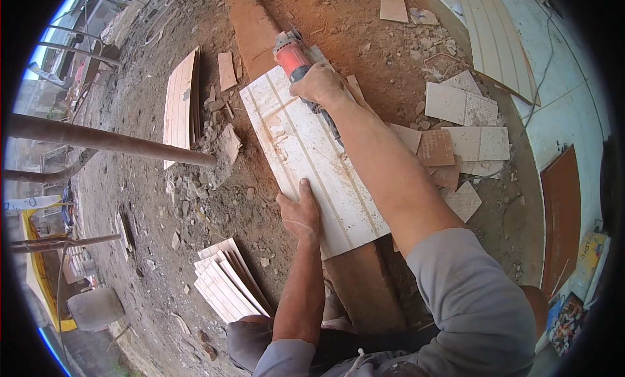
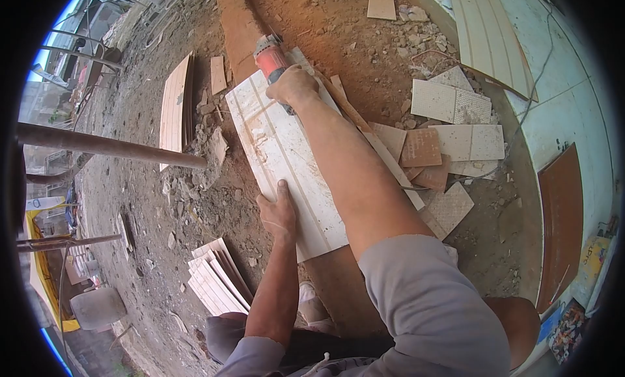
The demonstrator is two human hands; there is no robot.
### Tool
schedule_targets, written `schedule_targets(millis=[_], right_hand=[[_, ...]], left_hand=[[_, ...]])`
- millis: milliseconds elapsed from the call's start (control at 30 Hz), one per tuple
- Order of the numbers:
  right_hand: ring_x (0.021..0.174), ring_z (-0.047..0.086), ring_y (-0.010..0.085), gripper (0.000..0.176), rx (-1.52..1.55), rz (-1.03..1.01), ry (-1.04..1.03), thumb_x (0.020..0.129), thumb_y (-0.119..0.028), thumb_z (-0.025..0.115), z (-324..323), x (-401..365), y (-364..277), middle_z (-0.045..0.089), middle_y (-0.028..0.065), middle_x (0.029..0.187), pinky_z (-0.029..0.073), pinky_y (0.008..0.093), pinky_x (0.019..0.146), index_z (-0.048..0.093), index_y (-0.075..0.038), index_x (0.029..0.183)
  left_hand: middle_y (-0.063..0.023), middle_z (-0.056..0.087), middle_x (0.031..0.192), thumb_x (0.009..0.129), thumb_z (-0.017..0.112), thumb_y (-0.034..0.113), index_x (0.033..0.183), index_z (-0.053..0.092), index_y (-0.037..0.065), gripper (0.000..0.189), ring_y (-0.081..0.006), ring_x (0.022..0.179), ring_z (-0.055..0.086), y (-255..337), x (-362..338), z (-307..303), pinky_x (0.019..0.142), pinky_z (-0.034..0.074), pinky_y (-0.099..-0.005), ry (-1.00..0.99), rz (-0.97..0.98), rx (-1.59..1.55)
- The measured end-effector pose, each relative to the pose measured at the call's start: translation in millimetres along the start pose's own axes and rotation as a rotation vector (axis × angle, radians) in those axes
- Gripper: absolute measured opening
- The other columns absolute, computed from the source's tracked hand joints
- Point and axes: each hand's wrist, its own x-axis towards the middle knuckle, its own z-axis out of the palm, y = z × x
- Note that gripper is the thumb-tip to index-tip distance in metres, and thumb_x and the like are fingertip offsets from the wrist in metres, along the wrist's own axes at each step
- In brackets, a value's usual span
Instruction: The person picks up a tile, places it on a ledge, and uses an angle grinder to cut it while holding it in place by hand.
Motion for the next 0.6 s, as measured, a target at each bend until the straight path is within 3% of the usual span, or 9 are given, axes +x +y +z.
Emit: schedule_targets(millis=[233, 300, 433, 600], right_hand=[[0.113, 0.062, 0.0272, 0.075, -0.010, 0.001, 0.000, 0.069, -0.030, 0.072, -0.1, 0.5, -1.6, 0.060, 0.0196, 0.124, 0.050, 0.0343, 0.093, 0.045, 0.005, 0.130], [0.113, 0.062, 0.0269, 0.075, -0.021, 0.006, 0.005, 0.069, -0.030, 0.072, 1.4, 2.5, -2.1, 0.060, 0.0195, 0.124, 0.050, 0.0340, 0.093, 0.045, 0.005, 0.130], [0.112, 0.062, 0.0301, 0.079, -0.010, -0.018, 0.026, 0.065, -0.037, 0.075, 5.5, 6.9, 0.5, 0.060, 0.0239, 0.122, 0.049, 0.0351, 0.095, 0.049, 0.009, 0.125], [0.111, 0.062, 0.0292, 0.078, 0.012, 0.002, 0.006, 0.066, -0.036, 0.076, 4.2, 7.8, -0.9, 0.061, 0.0228, 0.122, 0.049, 0.0347, 0.094, 0.050, 0.007, 0.126]], left_hand=[[-0.0307, 0.063, 0.097, 0.085, 0.056, 0.064, 0.105, 0.049, -0.004, 0.072, -0.0468, 0.093, 0.062, 1.3, 0.3, -0.6, 0.083, 0.046, -0.0510, -0.005, -0.001, 0.028], [-0.0318, 0.062, 0.103, 0.083, 0.057, 0.065, 0.107, 0.051, -0.006, 0.075, -0.0461, 0.101, 0.060, 4.5, -0.3, -2.8, 0.089, 0.044, -0.0490, -0.036, -0.047, -0.009], [-0.0308, 0.063, 0.100, 0.085, 0.056, 0.064, 0.109, 0.049, -0.005, 0.073, -0.0466, 0.096, 0.062, 2.9, -0.6, -2.0, 0.085, 0.046, -0.0505, -0.028, -0.012, 0.032], [-0.0311, 0.063, 0.101, 0.085, 0.055, 0.064, 0.112, 0.050, -0.005, 0.074, -0.0466, 0.097, 0.062, 0.7, -0.5, 0.2, 0.085, 0.046, -0.0503, -0.008, -0.001, 0.012]])
